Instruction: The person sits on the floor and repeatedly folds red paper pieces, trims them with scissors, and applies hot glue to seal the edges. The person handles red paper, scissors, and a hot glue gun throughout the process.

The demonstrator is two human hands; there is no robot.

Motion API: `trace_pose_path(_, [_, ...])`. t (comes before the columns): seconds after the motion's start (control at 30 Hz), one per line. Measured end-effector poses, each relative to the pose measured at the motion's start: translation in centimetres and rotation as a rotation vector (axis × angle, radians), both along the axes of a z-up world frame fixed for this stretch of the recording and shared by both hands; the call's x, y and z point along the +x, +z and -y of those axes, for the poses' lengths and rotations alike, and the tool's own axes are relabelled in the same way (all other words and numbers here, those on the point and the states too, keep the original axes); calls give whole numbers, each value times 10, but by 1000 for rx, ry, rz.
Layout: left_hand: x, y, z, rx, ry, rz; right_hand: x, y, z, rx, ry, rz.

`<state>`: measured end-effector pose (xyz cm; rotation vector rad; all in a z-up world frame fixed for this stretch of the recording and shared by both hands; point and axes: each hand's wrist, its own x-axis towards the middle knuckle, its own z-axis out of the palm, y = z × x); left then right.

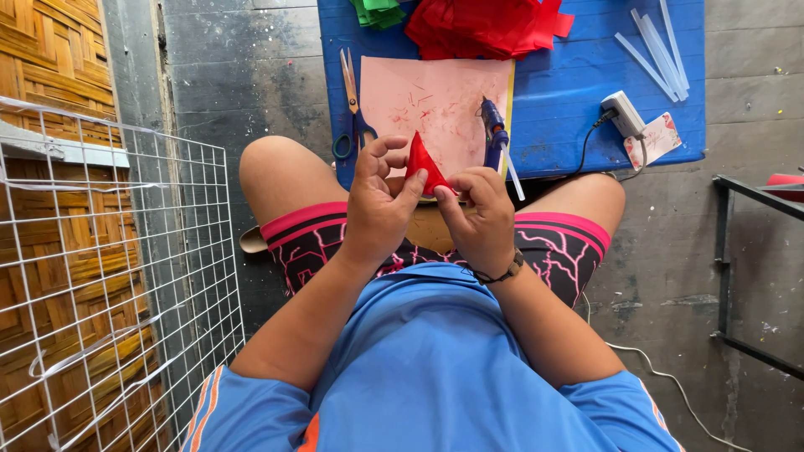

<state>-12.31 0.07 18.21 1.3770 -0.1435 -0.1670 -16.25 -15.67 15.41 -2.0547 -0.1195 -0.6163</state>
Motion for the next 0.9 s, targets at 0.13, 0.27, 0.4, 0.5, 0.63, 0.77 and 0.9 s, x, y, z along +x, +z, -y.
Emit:
trace_pose_path(0.13, [-1, -2, 1, 9, 7, 11, -1, 1, 0, 60, 17, -45])
trace_pose_path(0.27, [-2, -2, 2, 6, 11, 11, -1, 3, -1, 107, 25, -58])
trace_pose_path(0.4, [-2, -8, 1, -28, -10, -5, -1, 5, -1, 96, 17, -55])
trace_pose_path(0.5, [-2, -4, 0, -66, -58, -14, -1, 3, 1, 172, 36, -72])
trace_pose_path(0.63, [-1, -8, -1, -42, -69, -44, -1, -1, 5, 238, 73, -101])
trace_pose_path(0.77, [1, -6, -5, -13, -44, -37, -7, -1, 9, 311, 130, -135])
trace_pose_path(0.9, [1, -5, -4, 8, -39, -26, -11, 4, 13, 422, 158, -193])
